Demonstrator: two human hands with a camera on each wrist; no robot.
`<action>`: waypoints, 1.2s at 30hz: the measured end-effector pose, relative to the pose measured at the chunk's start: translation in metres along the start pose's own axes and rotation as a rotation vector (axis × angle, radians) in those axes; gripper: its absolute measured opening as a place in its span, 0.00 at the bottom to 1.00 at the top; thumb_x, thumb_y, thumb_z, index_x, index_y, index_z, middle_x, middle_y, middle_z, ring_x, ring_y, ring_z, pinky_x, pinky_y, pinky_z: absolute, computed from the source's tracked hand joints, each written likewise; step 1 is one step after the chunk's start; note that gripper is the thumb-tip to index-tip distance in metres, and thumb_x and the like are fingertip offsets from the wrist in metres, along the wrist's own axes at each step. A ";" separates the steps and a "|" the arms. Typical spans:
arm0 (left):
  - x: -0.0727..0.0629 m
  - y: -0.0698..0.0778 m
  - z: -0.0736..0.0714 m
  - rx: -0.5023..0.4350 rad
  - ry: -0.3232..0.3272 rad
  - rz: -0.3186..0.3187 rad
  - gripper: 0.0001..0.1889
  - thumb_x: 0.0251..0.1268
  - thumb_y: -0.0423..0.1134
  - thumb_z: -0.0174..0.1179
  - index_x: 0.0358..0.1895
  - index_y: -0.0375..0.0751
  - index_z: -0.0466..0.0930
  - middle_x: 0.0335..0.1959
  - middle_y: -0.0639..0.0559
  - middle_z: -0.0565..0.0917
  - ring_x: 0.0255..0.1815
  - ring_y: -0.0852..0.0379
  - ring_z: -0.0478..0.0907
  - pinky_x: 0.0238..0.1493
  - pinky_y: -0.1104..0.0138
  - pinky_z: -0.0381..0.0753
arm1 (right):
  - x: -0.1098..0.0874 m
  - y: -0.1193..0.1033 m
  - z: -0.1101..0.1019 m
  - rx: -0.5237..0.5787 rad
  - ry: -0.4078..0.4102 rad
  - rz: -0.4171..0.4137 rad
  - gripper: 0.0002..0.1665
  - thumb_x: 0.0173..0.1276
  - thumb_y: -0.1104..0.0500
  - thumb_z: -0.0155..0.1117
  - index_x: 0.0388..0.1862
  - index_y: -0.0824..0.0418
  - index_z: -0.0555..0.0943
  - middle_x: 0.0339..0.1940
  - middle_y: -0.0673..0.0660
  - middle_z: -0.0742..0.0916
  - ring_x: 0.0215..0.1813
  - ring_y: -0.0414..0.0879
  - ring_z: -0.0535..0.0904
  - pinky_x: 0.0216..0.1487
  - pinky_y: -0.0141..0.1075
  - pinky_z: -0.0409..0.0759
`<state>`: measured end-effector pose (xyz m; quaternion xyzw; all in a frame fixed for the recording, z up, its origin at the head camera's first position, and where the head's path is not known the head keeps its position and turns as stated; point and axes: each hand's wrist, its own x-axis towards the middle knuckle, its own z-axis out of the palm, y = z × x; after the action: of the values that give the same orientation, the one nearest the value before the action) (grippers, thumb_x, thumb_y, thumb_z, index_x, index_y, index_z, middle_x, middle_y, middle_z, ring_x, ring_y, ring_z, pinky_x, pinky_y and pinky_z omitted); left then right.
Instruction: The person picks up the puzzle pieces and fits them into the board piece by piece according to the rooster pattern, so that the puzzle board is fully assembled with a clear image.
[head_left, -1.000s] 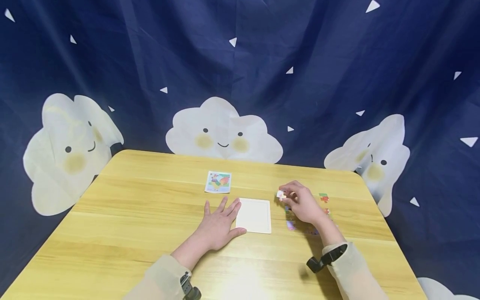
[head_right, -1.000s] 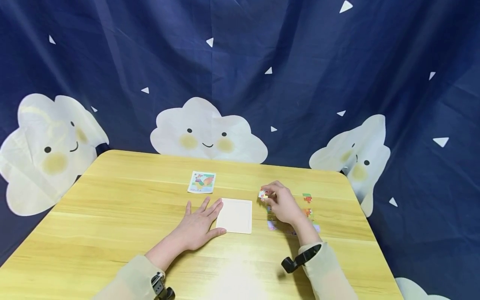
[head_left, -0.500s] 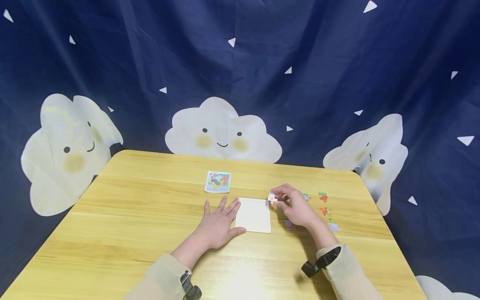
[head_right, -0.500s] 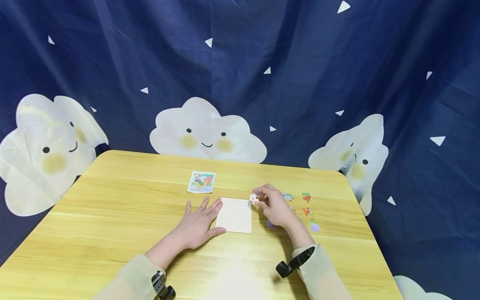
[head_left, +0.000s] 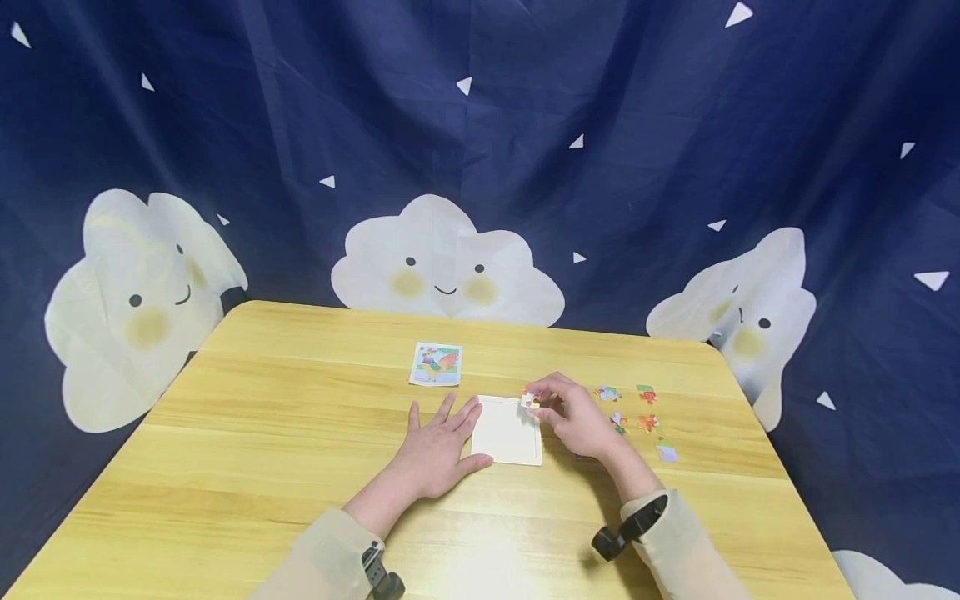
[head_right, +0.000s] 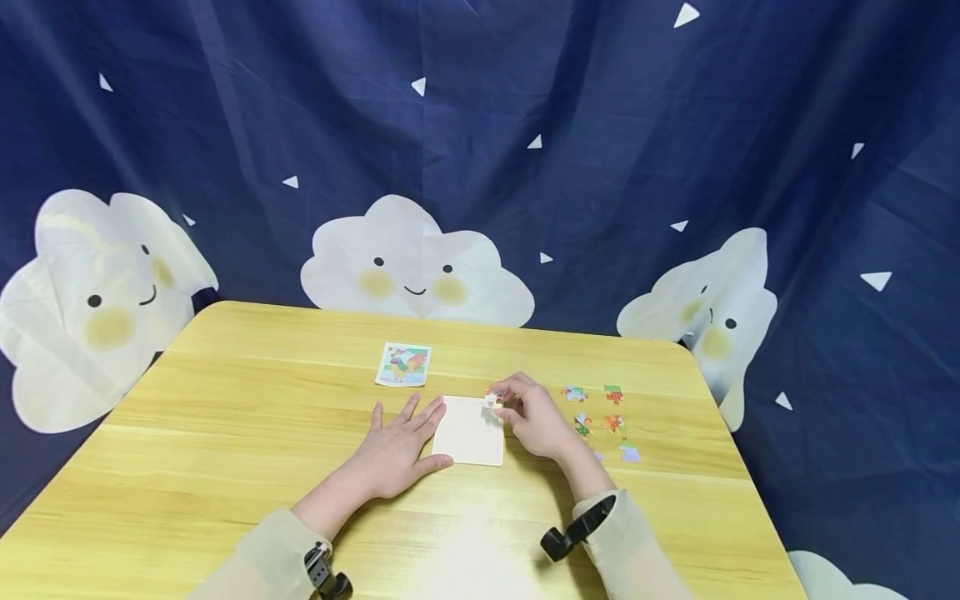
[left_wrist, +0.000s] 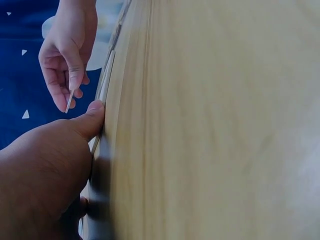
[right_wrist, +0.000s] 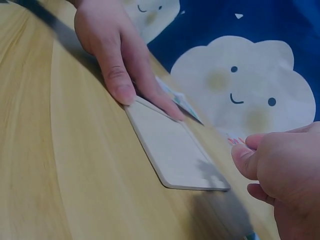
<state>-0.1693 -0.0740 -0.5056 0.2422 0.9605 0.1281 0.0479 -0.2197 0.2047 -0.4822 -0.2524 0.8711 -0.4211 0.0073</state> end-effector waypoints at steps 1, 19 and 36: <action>0.000 0.000 0.000 -0.001 0.002 0.001 0.46 0.78 0.73 0.45 0.86 0.46 0.55 0.87 0.56 0.53 0.87 0.40 0.44 0.73 0.22 0.38 | 0.000 0.000 0.001 0.002 -0.002 -0.001 0.18 0.73 0.72 0.69 0.60 0.64 0.85 0.50 0.53 0.85 0.50 0.52 0.80 0.46 0.39 0.81; -0.001 0.001 0.000 -0.008 -0.014 -0.008 0.46 0.77 0.73 0.43 0.87 0.47 0.55 0.87 0.57 0.51 0.87 0.40 0.43 0.74 0.23 0.37 | 0.011 -0.005 0.032 -0.037 -0.047 -0.067 0.16 0.74 0.69 0.70 0.58 0.66 0.87 0.58 0.56 0.87 0.64 0.53 0.82 0.68 0.50 0.78; -0.002 0.001 0.000 -0.016 -0.013 -0.004 0.46 0.78 0.73 0.44 0.86 0.46 0.55 0.87 0.57 0.51 0.87 0.40 0.43 0.74 0.24 0.35 | 0.016 -0.012 0.048 -0.218 -0.082 -0.150 0.16 0.78 0.62 0.68 0.61 0.64 0.87 0.61 0.57 0.86 0.68 0.54 0.76 0.67 0.60 0.68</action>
<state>-0.1667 -0.0743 -0.5050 0.2407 0.9596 0.1342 0.0564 -0.2183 0.1564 -0.5013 -0.3332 0.8894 -0.3125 -0.0162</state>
